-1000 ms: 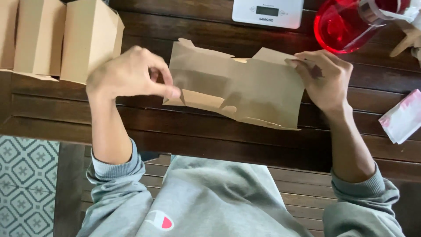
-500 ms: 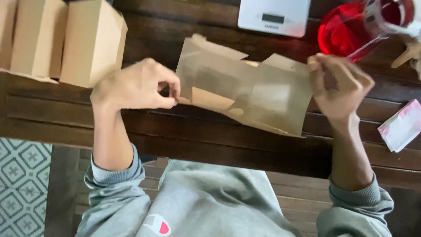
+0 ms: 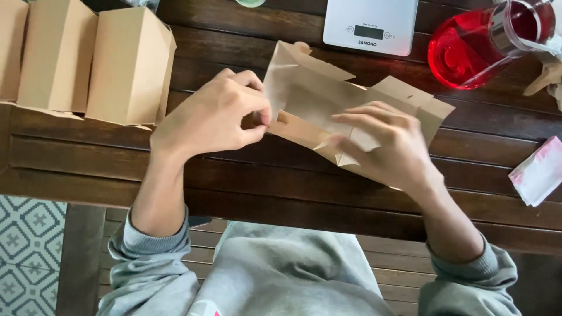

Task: Assembling a cardboard packaging box by folding along pre-scored lines and interlocking tabs on a wooden table.

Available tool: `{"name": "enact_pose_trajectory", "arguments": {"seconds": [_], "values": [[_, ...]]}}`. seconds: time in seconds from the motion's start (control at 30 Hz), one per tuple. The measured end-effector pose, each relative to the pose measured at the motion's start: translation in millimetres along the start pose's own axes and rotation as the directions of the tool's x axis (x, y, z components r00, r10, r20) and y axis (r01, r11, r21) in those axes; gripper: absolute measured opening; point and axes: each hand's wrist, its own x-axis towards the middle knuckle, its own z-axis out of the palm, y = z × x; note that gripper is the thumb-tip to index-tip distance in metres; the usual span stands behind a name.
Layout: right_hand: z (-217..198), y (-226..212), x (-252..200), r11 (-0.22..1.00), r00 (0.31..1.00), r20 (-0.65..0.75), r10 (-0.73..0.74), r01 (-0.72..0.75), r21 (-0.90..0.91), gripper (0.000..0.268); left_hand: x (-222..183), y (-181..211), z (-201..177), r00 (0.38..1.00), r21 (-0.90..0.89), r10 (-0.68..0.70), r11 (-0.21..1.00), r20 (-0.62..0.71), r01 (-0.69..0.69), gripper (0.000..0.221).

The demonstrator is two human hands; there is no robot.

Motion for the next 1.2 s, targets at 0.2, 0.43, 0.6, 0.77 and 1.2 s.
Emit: {"name": "enact_pose_trajectory", "arguments": {"seconds": [0.2,0.43,0.6,0.77,1.2], "values": [[17.8,-4.0,16.2,0.968,0.951,0.291,0.104,-0.164,0.188,0.030,16.1,-7.1,7.4,0.976,0.134,0.216,0.968,-0.020,-0.212,0.006],[10.7,13.7,24.9,0.864,0.830,0.503,0.241,-0.420,0.279,0.023,21.8,-17.3,9.4,0.919,0.242,0.371,0.911,-0.133,-0.333,0.003],[23.2,14.1,27.4,0.834,0.879,0.421,0.225,-0.398,0.383,0.022,19.5,-12.2,23.8,0.899,0.265,0.376,0.911,-0.222,-0.316,0.008],[33.8,20.4,16.1,0.712,0.859,0.423,0.289,-0.488,0.505,0.018,19.6,-5.3,34.8,0.892,0.100,0.306,0.952,-0.332,-0.289,0.007],[34.2,24.3,15.7,0.750,0.850,0.427,0.309,-0.494,0.440,0.016,20.2,-6.7,36.7,0.938,-0.326,0.066,0.927,-0.342,-0.184,0.014]]}}
